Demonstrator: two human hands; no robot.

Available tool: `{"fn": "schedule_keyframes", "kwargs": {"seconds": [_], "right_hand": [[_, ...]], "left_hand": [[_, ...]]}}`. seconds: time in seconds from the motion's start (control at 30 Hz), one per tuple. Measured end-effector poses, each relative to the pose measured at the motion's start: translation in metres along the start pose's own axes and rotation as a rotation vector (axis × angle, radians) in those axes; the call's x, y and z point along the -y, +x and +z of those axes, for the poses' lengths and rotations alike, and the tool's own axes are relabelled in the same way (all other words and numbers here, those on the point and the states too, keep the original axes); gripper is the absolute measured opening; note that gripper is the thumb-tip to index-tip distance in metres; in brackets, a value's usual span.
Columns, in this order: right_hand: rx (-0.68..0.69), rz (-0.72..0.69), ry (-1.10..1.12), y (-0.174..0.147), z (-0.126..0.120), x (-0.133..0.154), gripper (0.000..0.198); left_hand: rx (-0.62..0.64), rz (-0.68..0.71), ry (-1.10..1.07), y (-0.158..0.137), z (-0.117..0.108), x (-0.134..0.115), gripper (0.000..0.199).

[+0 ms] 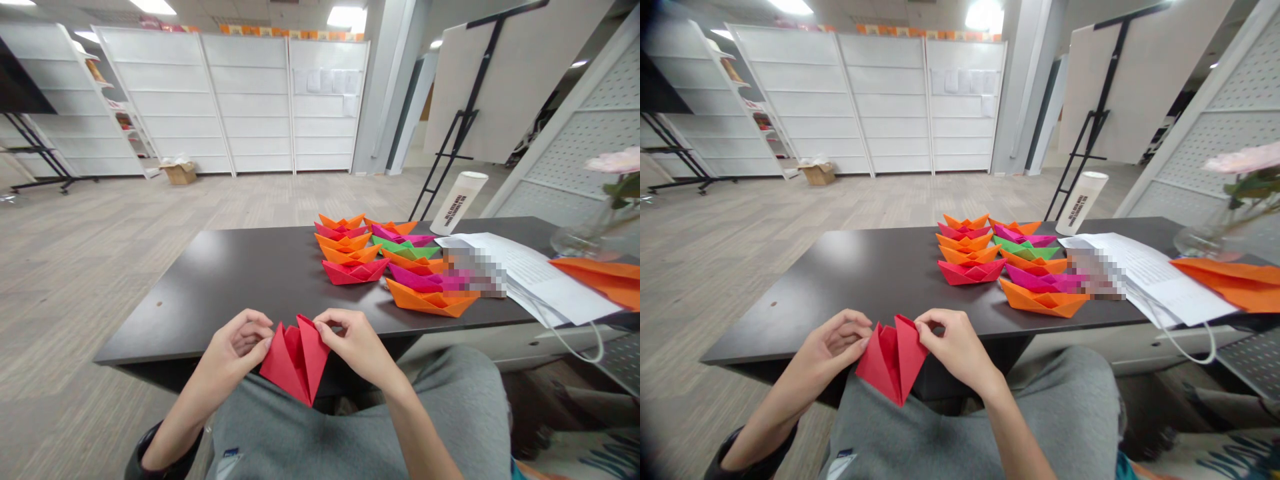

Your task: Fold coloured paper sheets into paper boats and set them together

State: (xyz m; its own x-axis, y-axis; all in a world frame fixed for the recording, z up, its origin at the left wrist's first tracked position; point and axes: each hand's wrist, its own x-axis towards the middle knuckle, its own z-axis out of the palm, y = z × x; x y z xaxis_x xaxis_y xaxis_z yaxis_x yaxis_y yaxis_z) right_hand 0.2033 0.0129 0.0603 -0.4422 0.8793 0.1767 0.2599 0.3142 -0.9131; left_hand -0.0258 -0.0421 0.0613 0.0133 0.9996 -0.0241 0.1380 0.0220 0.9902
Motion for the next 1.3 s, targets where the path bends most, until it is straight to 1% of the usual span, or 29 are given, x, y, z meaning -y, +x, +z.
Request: {"fn": "schedule_keyframes", "kwargs": {"seconds": [0.07,0.13,0.23,0.3,0.37,0.5,0.6,0.7,0.83,0.97,1.13,1.3], "right_hand": [[-0.018,0.006,0.006,0.001,0.000,0.000,0.020],[-0.044,0.005,0.018,0.002,0.001,-0.001,0.020],[-0.071,-0.001,0.099,0.002,0.002,-0.003,0.011],[-0.077,-0.009,0.138,0.001,0.003,-0.005,0.008],[-0.077,-0.018,0.119,0.001,0.003,-0.007,0.003],[-0.067,-0.019,0.043,-0.001,-0.001,-0.006,0.009],[-0.033,-0.059,0.009,-0.001,-0.004,0.000,0.016],[0.000,-0.092,0.023,-0.001,-0.005,0.005,0.020],[-0.028,-0.040,0.086,0.000,-0.003,0.003,0.015],[-0.056,-0.011,0.166,0.000,-0.002,-0.001,0.016],[-0.061,0.005,0.194,0.000,-0.001,0.000,0.015],[-0.085,0.030,0.249,0.002,0.001,-0.001,0.019]], "left_hand": [[-0.017,0.028,-0.015,0.000,0.000,0.002,0.020],[-0.059,0.065,0.005,0.000,-0.001,0.002,0.017],[-0.122,0.118,0.093,0.002,-0.002,0.000,0.010],[-0.131,0.126,0.141,0.003,-0.003,-0.001,0.010],[-0.145,0.115,0.157,0.004,-0.003,-0.001,0.012],[-0.197,0.097,0.124,0.004,-0.004,0.000,0.015],[-0.213,0.090,0.114,0.004,-0.004,0.000,0.017],[-0.211,0.079,0.111,0.005,-0.004,0.000,0.018],[-0.214,0.074,0.103,0.005,-0.004,-0.001,0.019],[-0.204,0.063,0.085,0.003,-0.004,-0.002,0.020],[-0.157,0.042,0.069,0.001,-0.003,-0.008,0.020],[-0.095,0.033,0.029,-0.001,-0.003,-0.009,0.025]]}}
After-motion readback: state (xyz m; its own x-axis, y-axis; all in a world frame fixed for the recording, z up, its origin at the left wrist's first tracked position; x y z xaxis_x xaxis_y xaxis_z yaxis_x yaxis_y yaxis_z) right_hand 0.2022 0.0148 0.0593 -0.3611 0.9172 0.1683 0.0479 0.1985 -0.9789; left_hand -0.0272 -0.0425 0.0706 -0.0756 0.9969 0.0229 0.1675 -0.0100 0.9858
